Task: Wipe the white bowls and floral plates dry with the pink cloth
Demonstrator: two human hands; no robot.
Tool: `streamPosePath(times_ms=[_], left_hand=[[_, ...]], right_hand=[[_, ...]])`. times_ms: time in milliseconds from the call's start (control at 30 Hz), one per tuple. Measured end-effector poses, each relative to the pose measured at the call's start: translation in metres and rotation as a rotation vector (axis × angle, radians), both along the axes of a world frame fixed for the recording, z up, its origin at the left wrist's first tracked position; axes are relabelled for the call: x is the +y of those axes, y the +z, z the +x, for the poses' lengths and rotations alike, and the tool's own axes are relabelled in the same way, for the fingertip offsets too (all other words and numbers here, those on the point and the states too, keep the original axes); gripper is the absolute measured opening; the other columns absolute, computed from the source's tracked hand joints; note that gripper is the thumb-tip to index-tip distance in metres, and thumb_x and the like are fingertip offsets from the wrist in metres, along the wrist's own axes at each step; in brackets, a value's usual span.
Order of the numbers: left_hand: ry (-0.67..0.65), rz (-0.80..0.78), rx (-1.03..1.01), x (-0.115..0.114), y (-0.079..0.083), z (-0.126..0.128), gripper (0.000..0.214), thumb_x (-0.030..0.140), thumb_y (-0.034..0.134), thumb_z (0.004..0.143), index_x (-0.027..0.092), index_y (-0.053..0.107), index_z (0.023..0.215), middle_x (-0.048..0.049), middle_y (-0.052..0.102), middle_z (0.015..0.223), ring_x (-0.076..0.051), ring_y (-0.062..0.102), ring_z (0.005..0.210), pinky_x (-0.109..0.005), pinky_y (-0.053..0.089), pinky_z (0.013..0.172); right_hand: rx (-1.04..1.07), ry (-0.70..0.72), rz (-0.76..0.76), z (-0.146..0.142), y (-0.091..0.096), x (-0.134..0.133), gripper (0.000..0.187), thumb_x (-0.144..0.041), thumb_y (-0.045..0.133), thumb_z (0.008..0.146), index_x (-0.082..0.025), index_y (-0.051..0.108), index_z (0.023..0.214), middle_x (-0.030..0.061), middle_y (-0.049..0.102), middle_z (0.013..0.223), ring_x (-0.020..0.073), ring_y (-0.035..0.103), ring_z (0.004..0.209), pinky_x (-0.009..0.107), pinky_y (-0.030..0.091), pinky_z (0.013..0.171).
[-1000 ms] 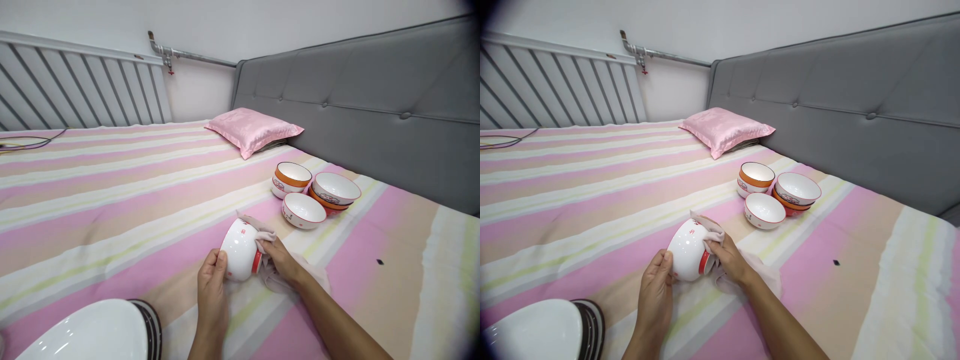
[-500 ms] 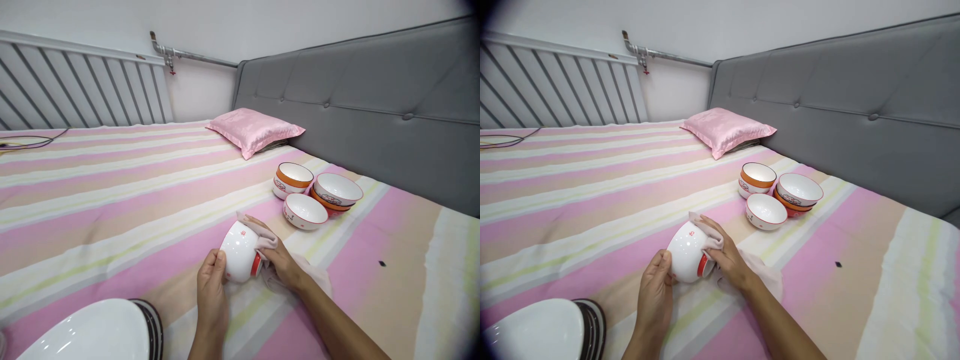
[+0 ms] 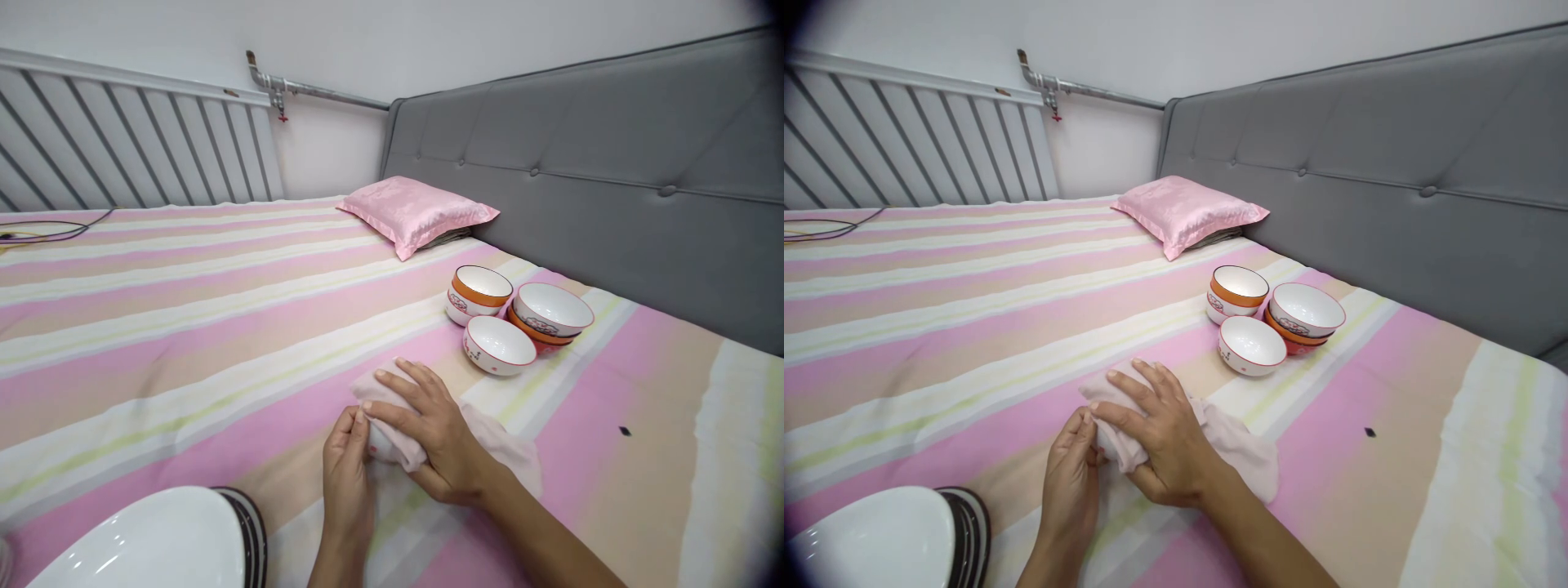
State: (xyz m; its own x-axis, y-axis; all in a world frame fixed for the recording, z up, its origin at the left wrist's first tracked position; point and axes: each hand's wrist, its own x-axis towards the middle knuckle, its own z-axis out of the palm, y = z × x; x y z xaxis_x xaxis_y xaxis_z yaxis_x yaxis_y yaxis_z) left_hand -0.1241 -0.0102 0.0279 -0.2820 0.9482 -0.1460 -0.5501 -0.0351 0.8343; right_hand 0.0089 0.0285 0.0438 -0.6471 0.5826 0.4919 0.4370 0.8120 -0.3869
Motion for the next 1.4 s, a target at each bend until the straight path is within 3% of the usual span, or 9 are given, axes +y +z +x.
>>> streamPosePath(times_ms=[233,500,633,800,933,1067,1167,1300,1400], left_hand=[[-0.031,0.001,0.009,0.0,-0.001,0.001,0.028,0.04,0.063,0.076,0.016,0.052,0.067,0.0042,0.041,0.059,-0.009,0.034,0.056,-0.019,0.031,0.051],[-0.026,-0.042,0.048,0.0,0.003,0.001,0.03,0.044,0.061,0.076,0.017,0.052,0.066,0.0037,0.045,0.059,-0.009,0.036,0.056,-0.019,0.03,0.052],[-0.016,-0.051,0.06,0.0,0.003,0.001,0.03,0.044,0.061,0.076,0.017,0.051,0.066,0.0037,0.045,0.059,-0.01,0.035,0.056,-0.02,0.03,0.052],[-0.028,-0.047,0.061,0.0,-0.001,-0.001,0.032,0.045,0.061,0.076,0.018,0.049,0.064,0.0047,0.041,0.057,-0.009,0.033,0.053,-0.02,0.03,0.051],[-0.013,-0.04,0.057,0.001,0.0,-0.001,0.033,0.045,0.061,0.076,0.018,0.048,0.063,0.0051,0.04,0.056,-0.009,0.033,0.053,-0.02,0.03,0.05],[-0.026,-0.038,0.053,0.001,0.001,0.0,0.03,0.043,0.06,0.077,0.017,0.052,0.066,0.0038,0.045,0.06,-0.009,0.036,0.056,-0.019,0.031,0.052],[-0.041,-0.027,0.029,0.0,0.001,0.0,0.028,0.042,0.061,0.077,0.017,0.053,0.068,0.0034,0.046,0.06,-0.009,0.036,0.056,-0.019,0.03,0.051],[-0.024,-0.006,-0.003,0.001,-0.002,-0.001,0.026,0.039,0.064,0.075,0.016,0.054,0.068,0.0041,0.043,0.059,-0.008,0.035,0.055,-0.018,0.029,0.05],[-0.026,0.003,0.001,0.002,-0.004,-0.001,0.024,0.038,0.063,0.076,0.016,0.055,0.071,0.0037,0.045,0.062,-0.008,0.037,0.057,-0.018,0.032,0.052]], right_hand=[[0.143,-0.003,-0.131,0.004,-0.002,0.006,0.048,-0.036,0.046,0.082,-0.029,0.047,0.13,0.0001,0.032,0.145,0.027,0.024,0.134,0.047,0.015,0.11],[0.508,-0.023,-0.578,0.007,-0.008,0.014,0.049,-0.029,0.048,0.081,-0.026,0.047,0.13,0.0027,0.037,0.142,0.0241,0.029,0.132,0.04,0.027,0.107],[0.643,-0.067,-0.703,0.008,-0.018,0.02,0.034,-0.028,0.042,0.086,-0.024,0.059,0.115,0.0038,0.06,0.113,0.022,0.045,0.118,0.038,0.03,0.104],[0.713,-0.164,-0.787,0.009,-0.033,0.025,0.029,-0.034,0.038,0.089,-0.022,0.064,0.091,0.0021,0.064,0.087,0.0206,0.056,0.096,0.036,0.041,0.094],[0.661,-0.159,-0.715,0.009,-0.029,0.022,0.033,-0.036,0.037,0.09,-0.023,0.06,0.109,0.0028,0.065,0.095,0.0219,0.055,0.102,0.038,0.039,0.097],[0.522,-0.056,-0.54,0.008,-0.013,0.014,0.049,-0.035,0.044,0.086,-0.024,0.042,0.133,0.0041,0.045,0.136,0.0245,0.034,0.129,0.041,0.028,0.107],[0.327,-0.021,-0.333,0.007,-0.004,0.009,0.055,-0.035,0.048,0.083,-0.025,0.04,0.135,0.0029,0.029,0.147,0.0265,0.023,0.135,0.044,0.021,0.11],[0.116,-0.01,-0.081,0.003,0.0,0.004,0.058,-0.03,0.05,0.076,-0.027,0.042,0.133,0.0014,0.029,0.147,0.0292,0.022,0.135,0.05,0.014,0.11],[0.029,-0.021,-0.008,0.0,-0.001,0.001,0.063,-0.029,0.051,0.069,-0.028,0.044,0.132,0.0008,0.029,0.147,0.0322,0.02,0.135,0.052,0.015,0.109]])
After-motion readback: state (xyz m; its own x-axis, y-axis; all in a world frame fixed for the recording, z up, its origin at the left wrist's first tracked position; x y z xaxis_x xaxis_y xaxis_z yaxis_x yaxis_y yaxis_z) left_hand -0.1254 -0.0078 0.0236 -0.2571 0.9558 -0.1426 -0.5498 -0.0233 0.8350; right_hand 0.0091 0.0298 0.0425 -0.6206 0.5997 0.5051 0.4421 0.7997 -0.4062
